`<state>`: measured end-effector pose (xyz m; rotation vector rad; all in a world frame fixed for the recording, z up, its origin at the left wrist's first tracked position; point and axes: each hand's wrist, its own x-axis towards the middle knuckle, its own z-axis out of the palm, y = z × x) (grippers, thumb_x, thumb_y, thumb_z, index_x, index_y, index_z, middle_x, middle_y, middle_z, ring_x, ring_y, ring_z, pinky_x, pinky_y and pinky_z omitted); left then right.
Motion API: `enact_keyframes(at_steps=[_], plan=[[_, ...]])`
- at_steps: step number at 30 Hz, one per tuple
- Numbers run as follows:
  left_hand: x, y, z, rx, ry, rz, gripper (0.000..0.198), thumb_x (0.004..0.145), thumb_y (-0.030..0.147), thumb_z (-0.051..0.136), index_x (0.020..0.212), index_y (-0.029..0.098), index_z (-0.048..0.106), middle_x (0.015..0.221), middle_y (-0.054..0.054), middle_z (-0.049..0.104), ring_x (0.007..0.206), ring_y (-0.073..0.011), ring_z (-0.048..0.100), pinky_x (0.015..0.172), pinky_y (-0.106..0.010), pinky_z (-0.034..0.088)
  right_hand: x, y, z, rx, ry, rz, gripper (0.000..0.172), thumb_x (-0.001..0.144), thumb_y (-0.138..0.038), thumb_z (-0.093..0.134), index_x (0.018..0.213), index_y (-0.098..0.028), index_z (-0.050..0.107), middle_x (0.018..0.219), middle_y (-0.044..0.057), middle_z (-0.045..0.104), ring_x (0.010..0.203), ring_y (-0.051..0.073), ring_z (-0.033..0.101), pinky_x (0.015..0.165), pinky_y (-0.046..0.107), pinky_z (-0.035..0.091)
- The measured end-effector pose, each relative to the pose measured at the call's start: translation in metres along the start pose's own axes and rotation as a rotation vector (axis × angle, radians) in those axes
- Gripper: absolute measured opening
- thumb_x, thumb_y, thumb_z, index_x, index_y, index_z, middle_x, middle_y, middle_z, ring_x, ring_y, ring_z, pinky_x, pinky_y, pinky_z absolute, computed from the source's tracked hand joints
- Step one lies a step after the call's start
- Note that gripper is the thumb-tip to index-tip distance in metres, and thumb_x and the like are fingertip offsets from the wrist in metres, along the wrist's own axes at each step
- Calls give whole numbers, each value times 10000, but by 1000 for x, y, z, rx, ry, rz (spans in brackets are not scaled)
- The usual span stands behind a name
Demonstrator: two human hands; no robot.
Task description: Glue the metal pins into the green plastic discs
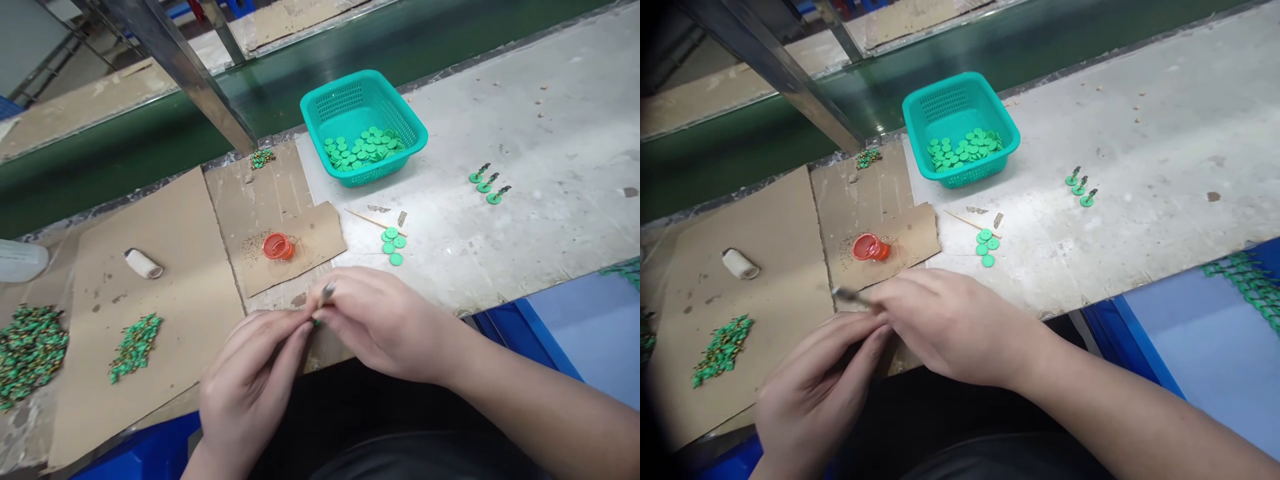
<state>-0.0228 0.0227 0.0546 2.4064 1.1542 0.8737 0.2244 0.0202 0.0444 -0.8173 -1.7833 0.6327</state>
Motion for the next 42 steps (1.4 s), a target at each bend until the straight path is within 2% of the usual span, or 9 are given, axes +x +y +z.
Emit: enact_keyframes(at_steps=[3, 8, 11, 14, 19, 25, 28, 33, 42], plan=[[0, 1, 1, -31, -7, -28, 234, 1103, 131, 798, 1249, 309, 840, 1143, 15, 873, 1009, -157, 827, 996, -293, 658, 1, -2, -1, -20, 120, 58, 98, 1192, -159, 612, 1136, -223, 659, 1141, 77, 838, 1095, 218, 816, 997, 339, 667], [1, 2, 0, -38, 16, -28, 235, 1103, 138, 792, 1243, 315, 856, 1133, 23, 879, 993, -151, 835, 994, -275, 667, 2, -2, 0, -29, -29, 68, 163, 1211, -161, 569, 1081, -222, 646, 1074, 79, 812, 1005, 216, 796, 905, 347, 660], [1, 1, 0, -57, 17, -27, 225, 1112, 131, 775, 1226, 309, 854, 1112, 22, 872, 984, -143, 827, 992, -267, 661, 3, -1, 1, -30, -41, 58, 166, 1216, -156, 558, 1098, -229, 650, 1059, 63, 807, 967, 206, 783, 865, 341, 654], [1, 1, 0, -78, 16, -45, 208, 1114, 143, 778, 1214, 310, 853, 1124, 24, 870, 990, -134, 820, 998, -253, 650, 3, 0, 1, -14, -18, 76, 148, 1211, -170, 587, 1096, -231, 658, 1080, 69, 816, 1014, 218, 797, 913, 354, 659], [3, 5, -5, -169, 20, -224, 148, 1129, 245, 780, 1149, 353, 878, 1142, 46, 881, 1045, -123, 826, 1005, -192, 634, 2, -1, -2, 1, 116, 161, 131, 1184, -180, 635, 1074, -240, 673, 1072, 55, 814, 1015, 212, 799, 926, 335, 644], [6, 19, -29, -360, -14, -392, 150, 1119, 388, 780, 1050, 368, 912, 1019, 25, 859, 865, -119, 813, 783, -136, 635, 1, -8, -2, 38, 189, 266, 101, 1153, -161, 653, 1113, -227, 718, 1005, 12, 794, 914, 167, 789, 872, 284, 638], [5, 28, -41, -393, 6, -395, 155, 1106, 391, 790, 1024, 367, 919, 1004, 12, 851, 869, -121, 813, 759, -120, 629, -3, -13, -1, 60, 204, 290, 109, 1155, -185, 643, 1084, -237, 708, 996, 8, 789, 896, 161, 794, 850, 271, 648], [-1, 35, -56, -418, -1, -343, 160, 1131, 353, 766, 1065, 390, 908, 1004, 35, 836, 892, -91, 803, 822, -94, 618, -18, -21, -1, 64, 216, 358, 118, 1144, -210, 663, 1048, -252, 717, 992, 13, 793, 895, 170, 800, 843, 273, 657], [-1, 40, -65, -528, 8, -295, 177, 1163, 433, 759, 1077, 391, 907, 969, 19, 815, 903, -119, 787, 848, -144, 635, -26, -17, 3, 185, 283, 450, 134, 1171, -308, 675, 1079, -257, 757, 990, 23, 797, 881, 181, 818, 840, 283, 689]])
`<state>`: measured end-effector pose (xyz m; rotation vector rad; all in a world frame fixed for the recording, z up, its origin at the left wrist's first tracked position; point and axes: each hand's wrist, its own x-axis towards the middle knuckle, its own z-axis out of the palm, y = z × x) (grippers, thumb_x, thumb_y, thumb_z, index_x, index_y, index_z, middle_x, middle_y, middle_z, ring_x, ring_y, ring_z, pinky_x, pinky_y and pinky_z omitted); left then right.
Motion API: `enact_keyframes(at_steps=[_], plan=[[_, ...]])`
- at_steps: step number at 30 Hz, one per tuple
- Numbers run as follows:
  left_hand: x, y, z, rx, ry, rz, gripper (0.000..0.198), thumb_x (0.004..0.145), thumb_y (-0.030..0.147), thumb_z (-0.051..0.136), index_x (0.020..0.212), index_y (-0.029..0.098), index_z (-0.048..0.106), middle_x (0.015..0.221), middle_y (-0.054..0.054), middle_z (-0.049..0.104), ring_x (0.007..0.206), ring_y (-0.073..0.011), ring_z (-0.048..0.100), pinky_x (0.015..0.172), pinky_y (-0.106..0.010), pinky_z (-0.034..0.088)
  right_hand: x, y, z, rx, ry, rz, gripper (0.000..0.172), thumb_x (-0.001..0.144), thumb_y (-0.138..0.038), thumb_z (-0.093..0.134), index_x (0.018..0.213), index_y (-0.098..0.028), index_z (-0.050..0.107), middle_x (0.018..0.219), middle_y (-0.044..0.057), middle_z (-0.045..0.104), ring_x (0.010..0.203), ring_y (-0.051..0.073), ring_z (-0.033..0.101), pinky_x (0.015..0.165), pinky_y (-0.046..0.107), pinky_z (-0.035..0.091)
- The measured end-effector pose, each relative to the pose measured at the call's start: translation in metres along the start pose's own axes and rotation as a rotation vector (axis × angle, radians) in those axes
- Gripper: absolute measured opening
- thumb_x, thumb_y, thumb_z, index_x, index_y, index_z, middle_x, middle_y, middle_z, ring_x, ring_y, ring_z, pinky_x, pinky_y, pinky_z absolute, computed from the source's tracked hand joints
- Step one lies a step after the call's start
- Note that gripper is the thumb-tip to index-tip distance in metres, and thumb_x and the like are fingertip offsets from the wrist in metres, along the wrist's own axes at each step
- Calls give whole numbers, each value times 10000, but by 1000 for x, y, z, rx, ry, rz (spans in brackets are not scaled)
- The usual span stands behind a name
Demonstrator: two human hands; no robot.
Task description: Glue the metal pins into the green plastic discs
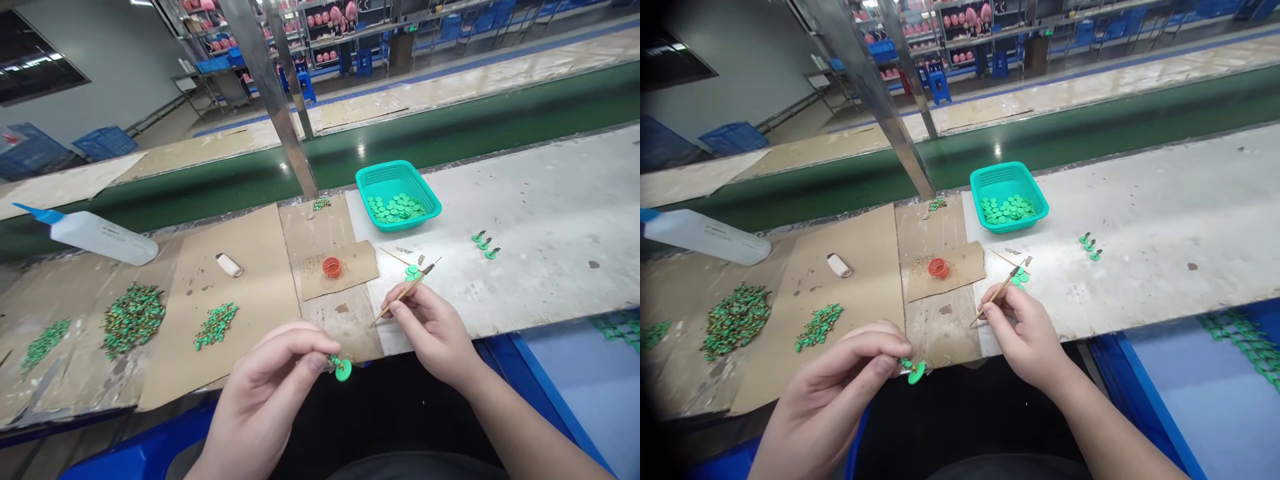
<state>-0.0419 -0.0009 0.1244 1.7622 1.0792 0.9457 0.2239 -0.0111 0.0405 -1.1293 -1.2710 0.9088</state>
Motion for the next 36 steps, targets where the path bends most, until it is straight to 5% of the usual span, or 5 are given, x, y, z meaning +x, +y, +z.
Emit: enact_keyframes(at_steps=[14, 36], plan=[[10, 8, 0, -328, -76, -312, 306, 1024, 603, 912, 982, 300, 913, 889, -24, 824, 803, -133, 760, 764, -154, 637, 0, 2, -3, -17, -15, 31, 173, 1175, -367, 691, 1072, -249, 765, 978, 39, 801, 881, 201, 826, 837, 300, 702], [12, 20, -6, -108, -198, -237, 315, 1139, 526, 721, 974, 283, 836, 939, -41, 800, 859, -198, 735, 800, -273, 606, -1, 3, -3, -9, -19, 19, 250, 1190, -438, 700, 1061, -237, 775, 981, 50, 785, 889, 209, 817, 861, 327, 731]])
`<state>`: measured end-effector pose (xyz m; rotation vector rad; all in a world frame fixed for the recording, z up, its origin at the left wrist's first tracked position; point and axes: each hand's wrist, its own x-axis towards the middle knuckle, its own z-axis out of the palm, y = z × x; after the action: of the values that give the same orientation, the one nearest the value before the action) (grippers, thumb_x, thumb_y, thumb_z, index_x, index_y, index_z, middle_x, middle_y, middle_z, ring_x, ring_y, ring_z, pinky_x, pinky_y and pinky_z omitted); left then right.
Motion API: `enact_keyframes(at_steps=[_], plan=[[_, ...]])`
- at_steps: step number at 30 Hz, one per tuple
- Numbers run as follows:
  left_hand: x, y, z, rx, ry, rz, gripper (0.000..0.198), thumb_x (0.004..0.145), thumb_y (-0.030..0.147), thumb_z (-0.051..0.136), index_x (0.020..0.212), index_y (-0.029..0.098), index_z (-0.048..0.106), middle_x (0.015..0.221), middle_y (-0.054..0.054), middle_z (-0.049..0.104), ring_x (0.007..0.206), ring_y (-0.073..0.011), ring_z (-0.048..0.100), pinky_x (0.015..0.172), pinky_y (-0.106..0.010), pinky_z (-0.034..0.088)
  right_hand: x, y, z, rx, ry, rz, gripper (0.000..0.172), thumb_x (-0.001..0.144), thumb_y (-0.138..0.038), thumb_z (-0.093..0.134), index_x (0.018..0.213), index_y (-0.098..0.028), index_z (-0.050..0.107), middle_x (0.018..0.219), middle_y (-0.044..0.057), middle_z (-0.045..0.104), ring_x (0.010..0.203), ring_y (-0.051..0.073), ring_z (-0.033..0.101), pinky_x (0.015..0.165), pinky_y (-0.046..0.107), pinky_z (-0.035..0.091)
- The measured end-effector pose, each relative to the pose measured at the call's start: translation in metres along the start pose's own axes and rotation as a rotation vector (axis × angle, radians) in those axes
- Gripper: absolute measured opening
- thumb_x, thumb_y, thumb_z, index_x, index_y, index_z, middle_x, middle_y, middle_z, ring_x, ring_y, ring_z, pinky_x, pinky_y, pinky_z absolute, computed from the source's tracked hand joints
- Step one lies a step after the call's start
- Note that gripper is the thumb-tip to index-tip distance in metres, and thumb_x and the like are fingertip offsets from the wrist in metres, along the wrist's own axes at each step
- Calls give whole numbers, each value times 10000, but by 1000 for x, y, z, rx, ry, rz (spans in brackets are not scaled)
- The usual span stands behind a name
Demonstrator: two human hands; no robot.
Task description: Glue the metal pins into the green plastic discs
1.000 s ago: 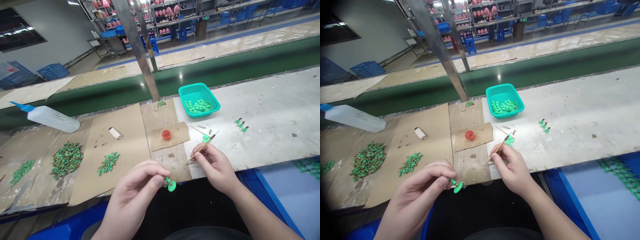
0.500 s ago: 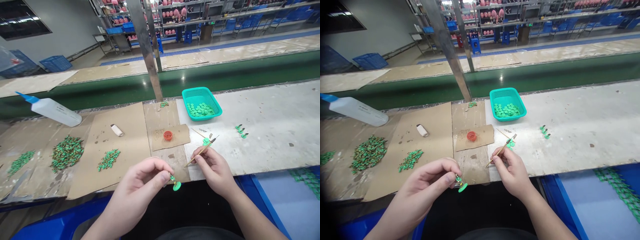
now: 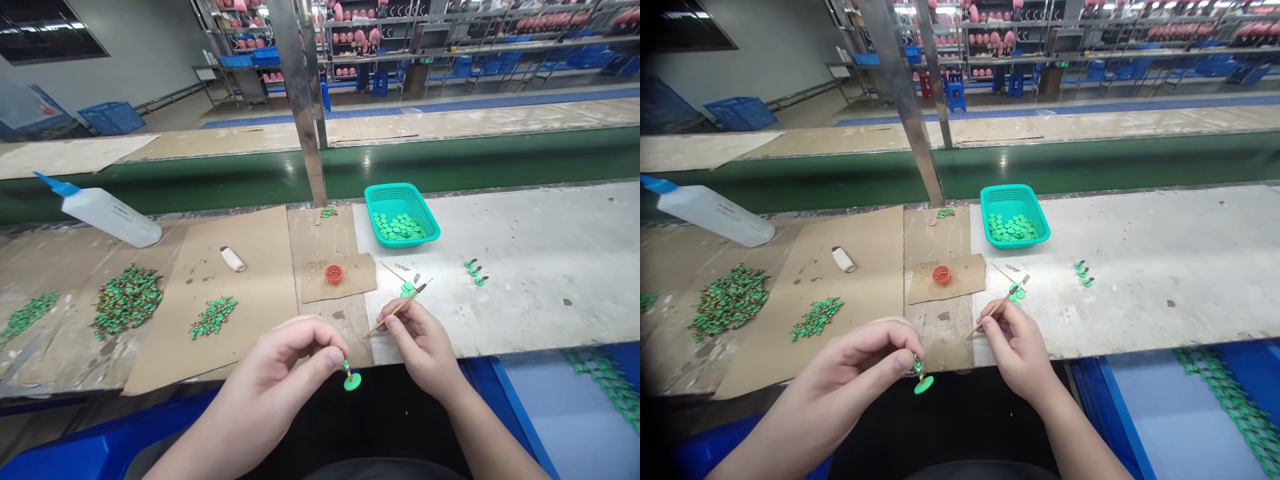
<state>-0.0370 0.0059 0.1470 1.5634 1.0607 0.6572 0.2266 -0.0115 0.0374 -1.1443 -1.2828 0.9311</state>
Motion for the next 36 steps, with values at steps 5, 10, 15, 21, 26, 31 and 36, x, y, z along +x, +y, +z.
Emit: enact_keyframes(at_steps=[5, 10, 15, 21, 26, 31, 36], plan=[[2, 6, 1, 9, 5, 9, 356, 1130, 550, 719, 931, 271, 818, 898, -40, 784, 815, -195, 712, 769, -273, 600, -1, 0, 0, 10, -4, 13, 264, 1191, -451, 696, 1060, -235, 772, 988, 54, 786, 901, 216, 812, 858, 337, 730], [4, 7, 4, 18, -6, -3, 341, 1131, 543, 721, 935, 278, 810, 900, -29, 789, 819, -184, 713, 762, -247, 592, 1, -1, 0, 31, -22, 18, 260, 1182, -443, 702, 1048, -231, 772, 988, 60, 792, 897, 219, 808, 862, 344, 727], [24, 4, 5, 142, 51, 121, 346, 1094, 567, 756, 909, 291, 854, 796, -18, 783, 713, -192, 730, 644, -234, 571, 4, -3, 5, 24, 12, -6, 242, 1168, -432, 680, 1050, -233, 750, 954, 58, 803, 859, 219, 817, 824, 338, 714], [96, 7, 34, 449, 89, 467, 287, 1097, 490, 737, 958, 301, 902, 887, -34, 860, 784, -221, 799, 703, -280, 595, -24, -10, -8, -34, 219, -45, 270, 1188, -445, 623, 1064, -233, 735, 950, 60, 795, 845, 217, 802, 813, 339, 690], [174, 11, 116, 516, -111, 617, 198, 1134, 293, 704, 1040, 245, 871, 1020, -43, 858, 956, -205, 806, 921, -352, 657, -68, -15, -41, -47, 355, -14, 324, 1207, -490, 615, 1047, -244, 750, 917, 47, 765, 800, 207, 776, 759, 314, 665], [230, 7, 186, 618, -197, 741, 227, 1140, 410, 793, 1201, 191, 795, 1221, -71, 808, 1134, -238, 784, 1041, -470, 688, -92, -15, -69, -45, 435, 33, 376, 1191, -577, 637, 1056, -250, 764, 925, 58, 772, 799, 222, 771, 753, 330, 671], [254, 0, 209, 672, -212, 769, 276, 1139, 436, 792, 1286, 202, 784, 1331, -94, 793, 1182, -252, 780, 1059, -485, 693, -106, -14, -83, -68, 479, 46, 380, 1190, -578, 629, 1055, -250, 765, 924, 58, 766, 805, 215, 769, 755, 328, 679]])
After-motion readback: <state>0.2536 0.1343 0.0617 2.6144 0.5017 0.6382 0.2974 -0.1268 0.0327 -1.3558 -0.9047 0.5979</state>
